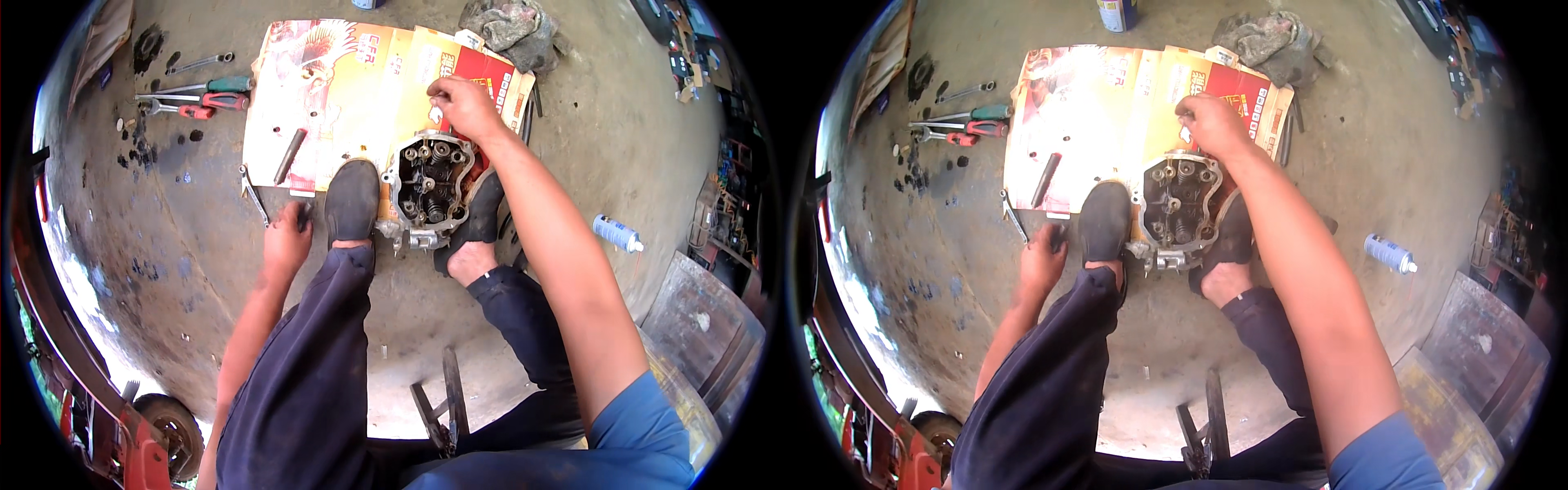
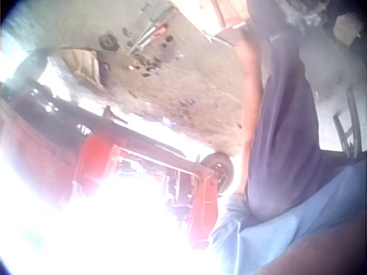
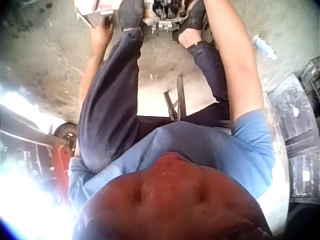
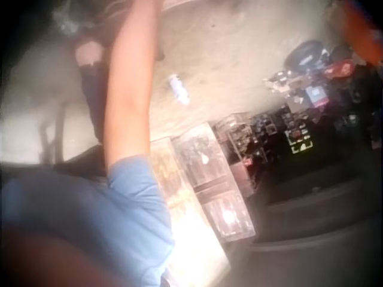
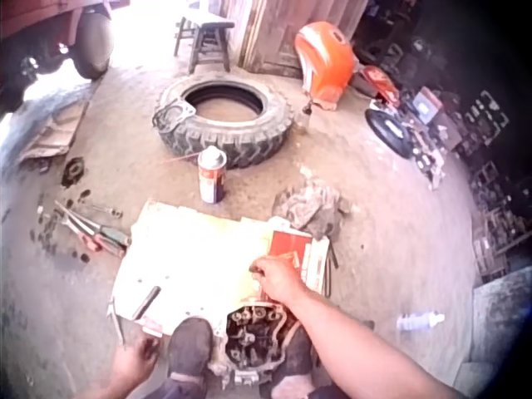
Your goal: The person disassembles and reassembles motorcycle engine components on a cylinder head using pliers and a hammer.
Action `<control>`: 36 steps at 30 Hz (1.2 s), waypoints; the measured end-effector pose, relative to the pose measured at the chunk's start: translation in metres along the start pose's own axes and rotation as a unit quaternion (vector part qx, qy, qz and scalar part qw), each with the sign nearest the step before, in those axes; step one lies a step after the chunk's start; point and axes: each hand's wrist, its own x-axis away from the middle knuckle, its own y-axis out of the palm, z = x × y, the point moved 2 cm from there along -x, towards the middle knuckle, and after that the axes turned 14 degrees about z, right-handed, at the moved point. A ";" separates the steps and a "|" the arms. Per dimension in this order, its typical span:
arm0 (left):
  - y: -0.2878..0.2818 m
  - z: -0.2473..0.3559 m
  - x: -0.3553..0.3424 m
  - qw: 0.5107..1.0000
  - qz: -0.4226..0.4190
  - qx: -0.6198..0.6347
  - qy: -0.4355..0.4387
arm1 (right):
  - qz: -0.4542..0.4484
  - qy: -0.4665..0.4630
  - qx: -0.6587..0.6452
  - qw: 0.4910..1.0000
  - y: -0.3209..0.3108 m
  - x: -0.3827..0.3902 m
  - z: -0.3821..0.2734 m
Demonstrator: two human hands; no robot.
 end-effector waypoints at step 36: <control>0.003 0.001 0.014 1.000 -0.021 -0.009 -0.003 | 0.207 0.396 -0.314 0.838 -0.036 0.114 -0.066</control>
